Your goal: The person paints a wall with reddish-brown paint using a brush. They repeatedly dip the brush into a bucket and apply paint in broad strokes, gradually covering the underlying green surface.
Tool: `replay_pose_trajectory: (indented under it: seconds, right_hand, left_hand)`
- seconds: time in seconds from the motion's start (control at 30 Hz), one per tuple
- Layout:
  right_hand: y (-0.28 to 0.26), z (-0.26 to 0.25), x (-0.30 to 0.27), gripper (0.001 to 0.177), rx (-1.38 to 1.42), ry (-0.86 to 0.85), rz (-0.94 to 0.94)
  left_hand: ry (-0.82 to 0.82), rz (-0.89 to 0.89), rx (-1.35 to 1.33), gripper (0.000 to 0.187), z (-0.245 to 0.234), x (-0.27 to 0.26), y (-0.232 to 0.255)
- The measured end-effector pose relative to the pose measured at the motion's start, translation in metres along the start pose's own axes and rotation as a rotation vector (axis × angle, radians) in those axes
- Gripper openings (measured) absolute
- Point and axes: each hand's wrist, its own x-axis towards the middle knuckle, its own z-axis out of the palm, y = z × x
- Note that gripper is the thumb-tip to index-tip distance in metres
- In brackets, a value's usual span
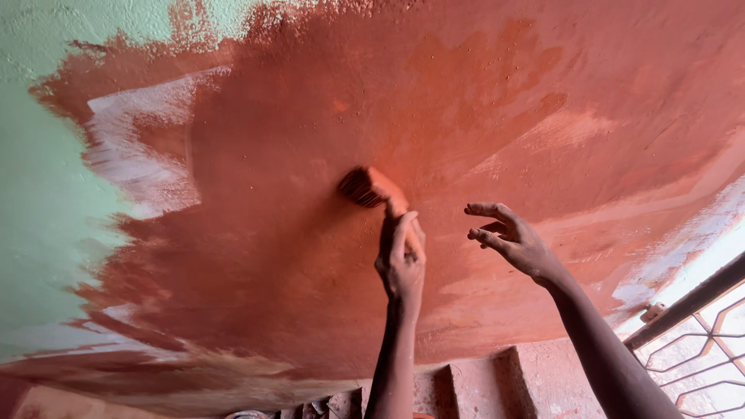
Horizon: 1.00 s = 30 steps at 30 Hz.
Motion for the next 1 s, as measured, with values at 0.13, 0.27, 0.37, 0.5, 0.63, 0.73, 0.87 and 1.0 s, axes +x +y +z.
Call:
replay_pose_trajectory:
  seconds: [0.13, 0.27, 0.37, 0.5, 0.63, 0.73, 0.87, 1.0]
  right_hand:
    - [0.008, 0.013, 0.009, 0.046, 0.045, 0.038, -0.094]
    - [0.013, 0.031, 0.029, 0.041, 0.130, 0.081, -0.177]
    - [0.010, 0.047, 0.040, 0.040, 0.034, 0.055, -0.172]
    - [0.001, 0.077, 0.031, 0.044, -0.106, -0.031, -0.154]
    - [-0.018, 0.088, 0.017, 0.047, -0.309, -0.026, -0.314]
    - [-0.031, 0.083, 0.004, 0.064, -0.252, 0.020, -0.355]
    - [-0.045, 0.068, -0.010, 0.114, -0.311, -0.016, -0.582]
    - [-0.059, 0.050, -0.009, 0.138, -0.415, 0.105, -0.609]
  left_hand:
    - [0.066, 0.095, -0.143, 0.014, -0.007, 0.016, 0.029]
    - [0.062, 0.126, 0.282, 0.018, -0.048, 0.024, 0.016]
    - [0.209, 0.218, -0.013, 0.012, -0.079, 0.021, 0.009]
    - [0.220, -0.019, 0.034, 0.013, -0.098, 0.007, 0.007]
    - [0.167, -0.159, 0.020, 0.020, -0.095, -0.006, 0.010]
    - [0.065, -0.078, -0.019, 0.032, -0.076, -0.012, 0.022]
    - [-0.057, -0.187, -0.358, 0.024, -0.025, 0.009, 0.040]
    - [-0.043, 0.045, -0.287, 0.033, 0.011, 0.028, 0.061]
